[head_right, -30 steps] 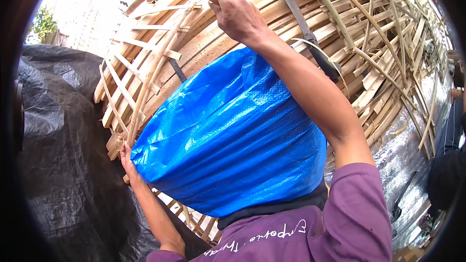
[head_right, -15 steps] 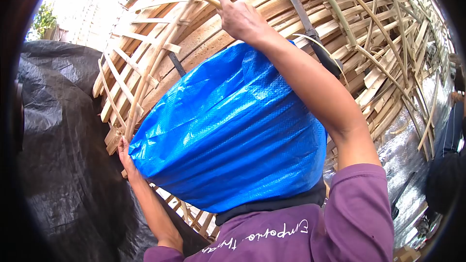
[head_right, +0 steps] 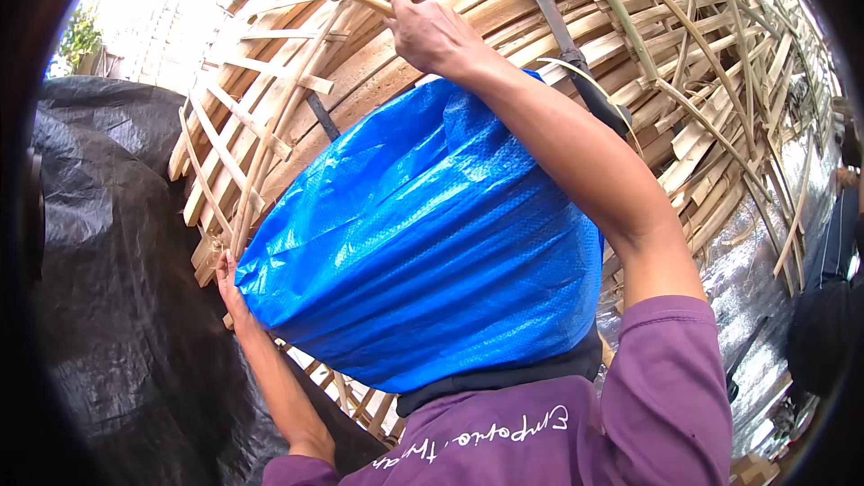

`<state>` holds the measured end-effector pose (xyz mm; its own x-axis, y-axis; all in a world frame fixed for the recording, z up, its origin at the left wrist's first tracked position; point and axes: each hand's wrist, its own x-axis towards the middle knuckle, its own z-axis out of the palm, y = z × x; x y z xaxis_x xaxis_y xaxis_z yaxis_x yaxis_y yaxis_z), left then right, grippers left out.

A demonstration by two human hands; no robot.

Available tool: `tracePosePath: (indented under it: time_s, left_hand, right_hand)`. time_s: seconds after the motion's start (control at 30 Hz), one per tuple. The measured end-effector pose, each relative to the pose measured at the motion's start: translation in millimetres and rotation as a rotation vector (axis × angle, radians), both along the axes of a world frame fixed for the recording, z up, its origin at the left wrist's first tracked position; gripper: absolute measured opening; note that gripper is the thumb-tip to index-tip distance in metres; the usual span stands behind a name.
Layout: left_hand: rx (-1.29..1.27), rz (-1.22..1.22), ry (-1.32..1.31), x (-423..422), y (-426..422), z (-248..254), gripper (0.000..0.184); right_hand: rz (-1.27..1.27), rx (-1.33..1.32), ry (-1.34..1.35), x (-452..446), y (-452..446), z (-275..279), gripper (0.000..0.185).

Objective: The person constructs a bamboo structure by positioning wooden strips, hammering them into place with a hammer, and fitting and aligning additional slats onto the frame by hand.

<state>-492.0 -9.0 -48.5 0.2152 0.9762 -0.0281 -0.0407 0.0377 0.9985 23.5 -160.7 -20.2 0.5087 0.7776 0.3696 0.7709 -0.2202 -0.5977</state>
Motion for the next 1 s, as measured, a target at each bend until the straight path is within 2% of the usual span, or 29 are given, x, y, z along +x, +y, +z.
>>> tracePosePath:
  time_s: [0.1, 0.13, 0.17, 0.23, 0.27, 0.3, 0.37, 0.4, 0.47, 0.63, 0.7, 0.8, 0.9, 1.0]
  left_hand:
    - [-0.017, -0.005, 0.019, 3, -2, 0, 0.024]
    - [-0.033, -0.005, 0.009, 7, -2, 2, 0.024]
    - [-0.050, -0.005, 0.001, 7, -2, 3, 0.023]
    - [-0.077, -0.031, 0.014, -5, 6, -1, 0.023]
    - [-0.083, -0.017, 0.029, -10, 10, -4, 0.024]
    - [-0.089, -0.004, 0.043, -15, 13, -8, 0.024]
    - [-0.082, 0.009, 0.041, -6, 9, -4, 0.027]
    - [-0.100, 0.005, 0.030, -2, 6, -2, 0.029]
    - [-0.122, 0.004, 0.053, -8, 10, -3, 0.035]
    - [-0.118, -0.012, 0.018, -3, 7, -4, 0.034]
    - [-0.117, -0.015, 0.003, -3, 6, -3, 0.033]
    - [-0.110, -0.007, 0.027, -5, 8, -5, 0.031]
    - [-0.125, 0.010, 0.014, -20, 23, -19, 0.030]
    - [-0.142, -0.002, 0.010, -12, 15, -12, 0.031]
  right_hand:
    - [-0.026, -0.052, 0.113, -5, -5, 41, 0.032]
    - [-0.050, 0.099, 0.050, -5, 0, 42, 0.032]
    - [-0.051, 0.116, 0.098, -6, 0, 53, 0.031]
    - [-0.082, 0.463, -0.115, 2, 13, 45, 0.023]
    - [-0.059, 0.407, 0.000, 4, 14, 41, 0.022]
    - [-0.056, 0.404, 0.000, 4, 10, 34, 0.022]
    - [-0.070, 0.091, 0.167, 0, -4, 29, 0.032]
    - [-0.086, 0.017, 0.164, 5, -5, 20, 0.033]
    - [-0.112, 0.024, 0.185, 11, -7, 12, 0.033]
    - [-0.268, 0.068, 0.283, 19, -12, 15, 0.035]
    - [-0.259, 0.044, 0.327, 21, -16, 12, 0.037]
    - [-0.316, -0.081, 0.238, 30, -15, -1, 0.034]
    - [-0.380, -0.081, 0.194, 31, -16, 4, 0.030]
    - [-0.401, -0.125, 0.150, 34, -15, 4, 0.030]
